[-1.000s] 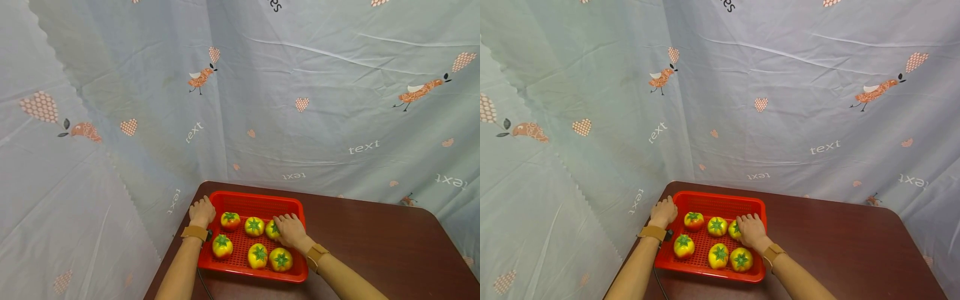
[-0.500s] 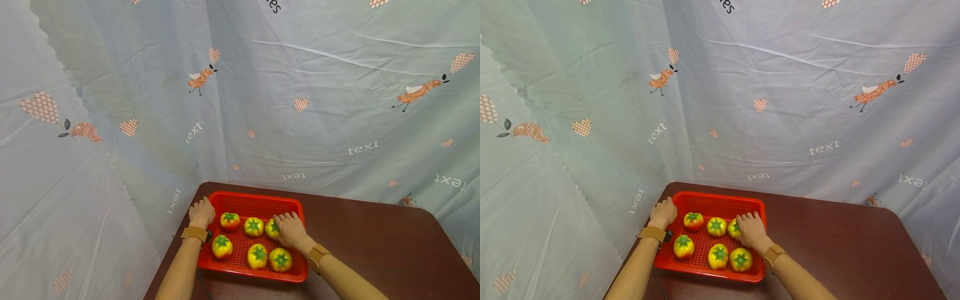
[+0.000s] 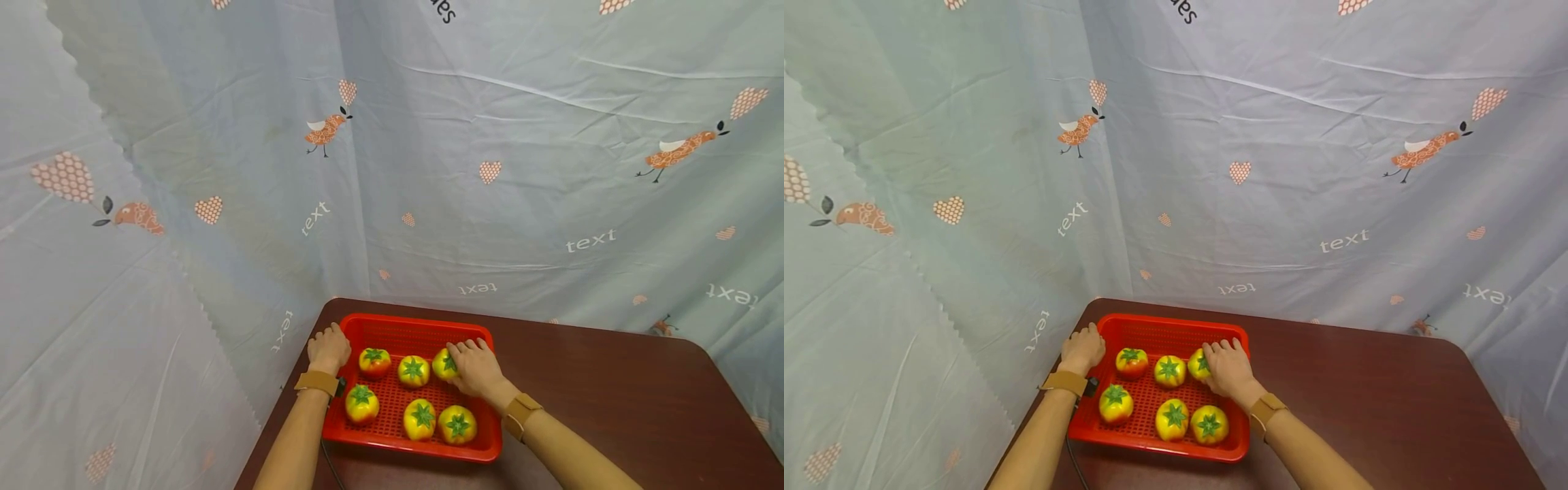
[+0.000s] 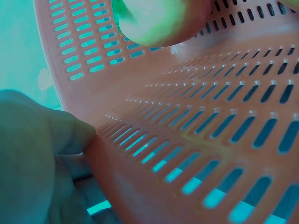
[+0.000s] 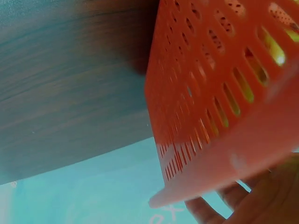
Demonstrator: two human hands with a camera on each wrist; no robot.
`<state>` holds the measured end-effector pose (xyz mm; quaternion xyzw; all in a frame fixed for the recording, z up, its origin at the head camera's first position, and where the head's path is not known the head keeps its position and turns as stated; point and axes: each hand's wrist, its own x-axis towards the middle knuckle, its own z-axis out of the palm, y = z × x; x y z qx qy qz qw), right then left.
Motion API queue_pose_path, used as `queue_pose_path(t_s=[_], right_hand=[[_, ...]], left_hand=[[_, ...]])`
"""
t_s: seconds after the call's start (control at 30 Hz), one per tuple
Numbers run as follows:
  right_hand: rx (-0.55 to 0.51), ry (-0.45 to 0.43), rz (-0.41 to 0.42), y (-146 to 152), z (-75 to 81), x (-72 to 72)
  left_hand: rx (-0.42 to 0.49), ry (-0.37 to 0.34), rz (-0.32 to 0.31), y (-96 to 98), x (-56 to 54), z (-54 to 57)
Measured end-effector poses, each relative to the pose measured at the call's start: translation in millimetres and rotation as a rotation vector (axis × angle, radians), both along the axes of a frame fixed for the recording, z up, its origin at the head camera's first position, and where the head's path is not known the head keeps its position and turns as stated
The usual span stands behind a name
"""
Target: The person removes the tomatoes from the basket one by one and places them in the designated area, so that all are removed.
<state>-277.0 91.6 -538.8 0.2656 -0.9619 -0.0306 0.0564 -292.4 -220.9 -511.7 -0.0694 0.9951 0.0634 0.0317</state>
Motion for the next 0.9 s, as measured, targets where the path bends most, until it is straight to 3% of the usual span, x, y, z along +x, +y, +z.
queue_pose_path(t_s=[0.9], right_hand=[[-0.103, 0.000, -0.036, 15, 35.6, -16.0]], left_hand=[[0.010, -0.032, 0.006, 0.1, -2.8, -1.1]])
